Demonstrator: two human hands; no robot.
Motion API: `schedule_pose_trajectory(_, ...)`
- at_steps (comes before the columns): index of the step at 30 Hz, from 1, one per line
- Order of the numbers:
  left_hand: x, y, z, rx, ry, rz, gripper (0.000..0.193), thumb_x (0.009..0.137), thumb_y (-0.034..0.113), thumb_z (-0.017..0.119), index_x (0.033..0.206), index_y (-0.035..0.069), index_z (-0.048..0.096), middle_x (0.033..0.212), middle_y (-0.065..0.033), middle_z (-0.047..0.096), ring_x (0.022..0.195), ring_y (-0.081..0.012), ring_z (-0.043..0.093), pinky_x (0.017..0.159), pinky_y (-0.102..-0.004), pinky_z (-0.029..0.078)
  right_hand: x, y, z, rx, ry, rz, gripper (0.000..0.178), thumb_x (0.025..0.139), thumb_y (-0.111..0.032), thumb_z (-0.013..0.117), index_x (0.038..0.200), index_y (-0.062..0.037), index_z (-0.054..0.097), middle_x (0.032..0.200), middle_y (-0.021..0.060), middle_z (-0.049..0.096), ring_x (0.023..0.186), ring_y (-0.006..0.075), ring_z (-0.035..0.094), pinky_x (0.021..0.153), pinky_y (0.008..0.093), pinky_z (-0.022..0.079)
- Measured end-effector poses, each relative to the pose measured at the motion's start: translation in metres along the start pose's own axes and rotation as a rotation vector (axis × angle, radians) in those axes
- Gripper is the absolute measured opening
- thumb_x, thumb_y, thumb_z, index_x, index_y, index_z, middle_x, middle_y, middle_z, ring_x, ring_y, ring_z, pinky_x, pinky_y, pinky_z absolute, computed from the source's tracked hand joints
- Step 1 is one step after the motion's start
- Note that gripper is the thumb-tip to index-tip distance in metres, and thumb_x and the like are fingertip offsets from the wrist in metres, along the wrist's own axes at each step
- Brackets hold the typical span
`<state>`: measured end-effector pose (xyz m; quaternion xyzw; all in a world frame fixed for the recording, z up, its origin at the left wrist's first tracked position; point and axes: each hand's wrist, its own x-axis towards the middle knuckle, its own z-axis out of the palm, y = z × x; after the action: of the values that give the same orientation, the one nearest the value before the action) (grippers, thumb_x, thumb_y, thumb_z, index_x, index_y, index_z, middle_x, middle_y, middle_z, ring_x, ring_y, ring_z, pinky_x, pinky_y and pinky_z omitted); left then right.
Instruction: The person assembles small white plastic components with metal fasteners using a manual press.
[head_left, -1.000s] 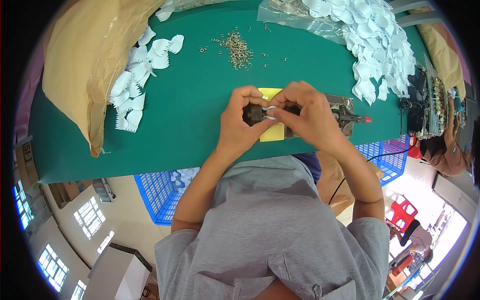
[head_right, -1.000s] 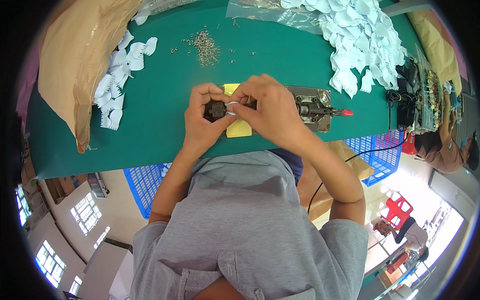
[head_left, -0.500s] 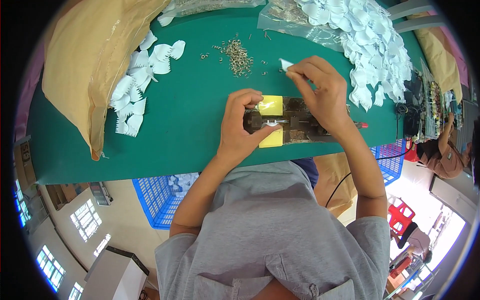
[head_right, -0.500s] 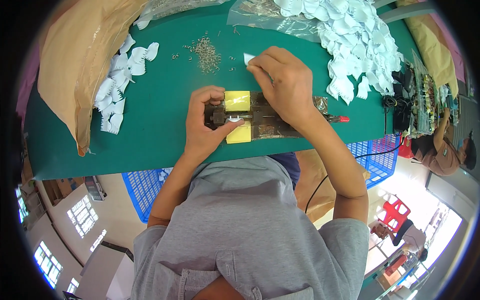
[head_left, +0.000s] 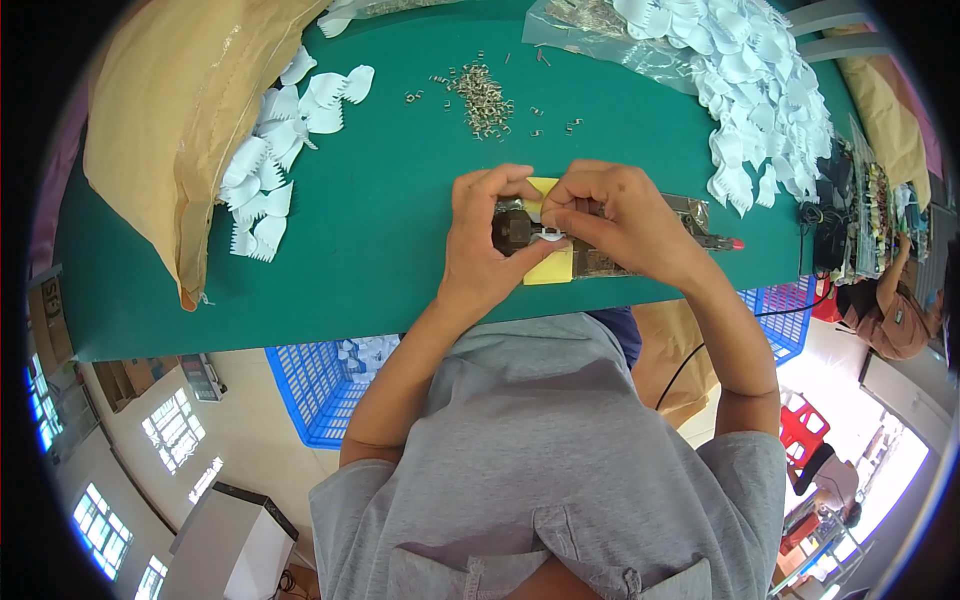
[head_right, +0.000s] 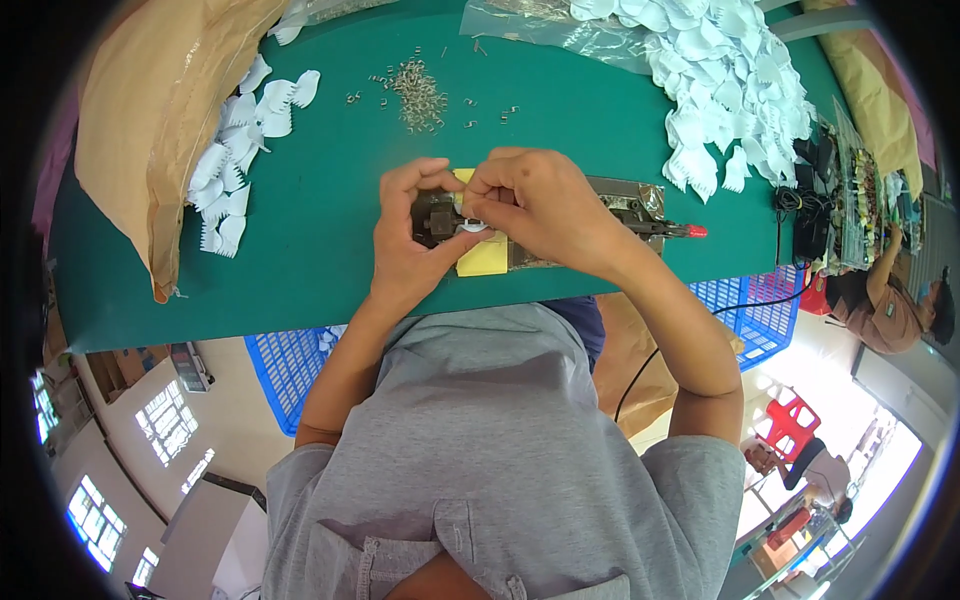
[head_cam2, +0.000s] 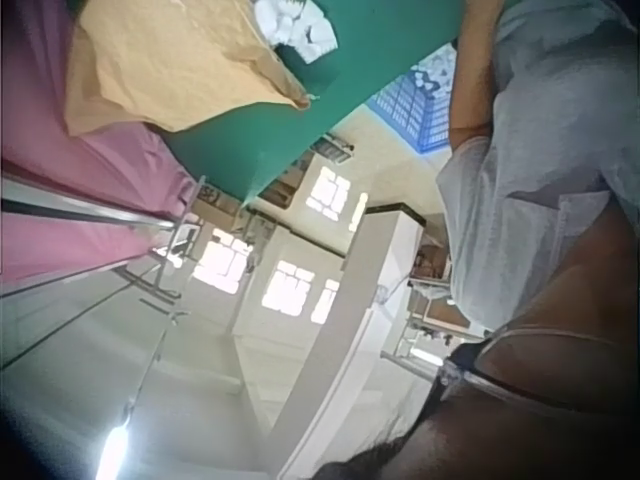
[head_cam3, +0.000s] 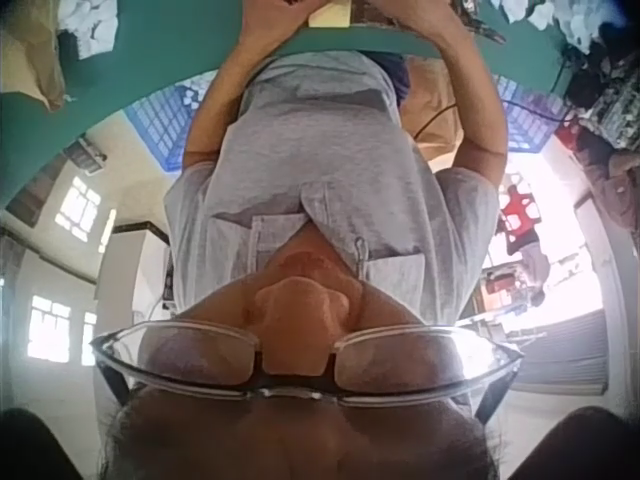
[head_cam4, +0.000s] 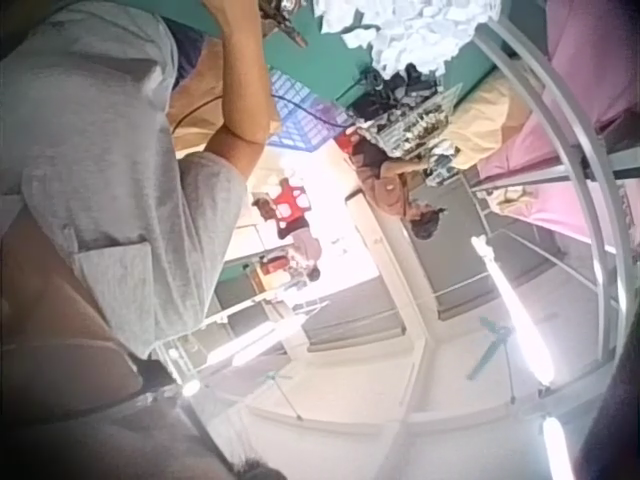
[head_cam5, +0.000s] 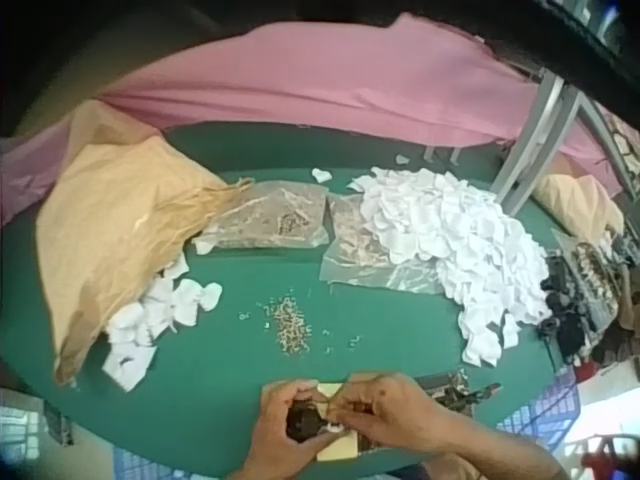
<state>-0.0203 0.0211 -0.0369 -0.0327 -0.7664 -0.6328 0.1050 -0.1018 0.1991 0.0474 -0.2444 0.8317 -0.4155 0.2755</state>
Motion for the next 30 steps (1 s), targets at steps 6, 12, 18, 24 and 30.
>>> schedule_pose_trajectory(6,0.003,0.0,-0.001,0.028,-0.041,0.015,0.079,0.07,0.011,0.093,0.138,0.009,0.054,0.098,-0.0021,0.071,0.116,-0.0239,0.055,0.091,-0.0368,0.052,-0.006,0.007,0.008,0.113,0.076,-0.003,0.013,0.096,-0.011,0.074,0.097,0.0014,0.074,0.088,0.0033,0.065,0.077,0.0095,0.062,0.067,0.0267,0.049)
schedule_pose_trajectory(12,0.0,-0.001,-0.004,0.048,-0.071,-0.056,0.073,0.072,0.002,0.091,0.135,0.007,0.054,0.099,-0.0022,0.068,0.097,-0.0112,0.062,0.087,-0.0273,0.051,0.007,0.026,-0.014,0.138,0.228,0.068,0.014,0.092,-0.016,0.075,0.095,-0.0018,0.076,0.086,0.0083,0.071,0.073,0.018,0.068,0.066,0.0324,0.053)
schedule_pose_trajectory(18,0.003,0.004,-0.003,0.094,-0.087,0.002,0.069,0.073,0.002,0.09,0.132,0.007,0.056,0.099,-0.0017,0.069,0.101,-0.0127,0.059,0.088,-0.0281,0.05,0.04,0.056,-0.023,-0.295,0.405,-0.011,0.015,0.09,-0.014,0.074,0.101,-0.0043,0.077,0.092,0.0088,0.073,0.078,0.0238,0.07,0.071,0.0363,0.055)
schedule_pose_trajectory(24,0.004,0.005,-0.004,0.102,-0.088,0.024,0.069,0.074,0.003,0.09,0.133,0.008,0.056,0.099,-0.0017,0.069,0.108,-0.0151,0.057,0.092,-0.0297,0.049,0.048,0.059,-0.015,-0.514,0.423,-0.152,0.017,0.089,-0.01,0.073,0.105,-0.0055,0.076,0.09,0.0095,0.069,0.079,0.0291,0.068,0.071,0.0378,0.054)
schedule_pose_trajectory(30,0.005,0.005,-0.004,0.088,-0.086,0.001,0.069,0.074,0.003,0.09,0.133,0.007,0.057,0.099,-0.0016,0.069,0.107,-0.0151,0.057,0.093,-0.0297,0.049,0.052,0.059,-0.019,-0.494,0.339,-0.138,0.01,0.09,-0.008,0.072,0.099,-0.0029,0.073,0.089,0.0112,0.069,0.081,0.0293,0.069,0.072,0.0388,0.054)
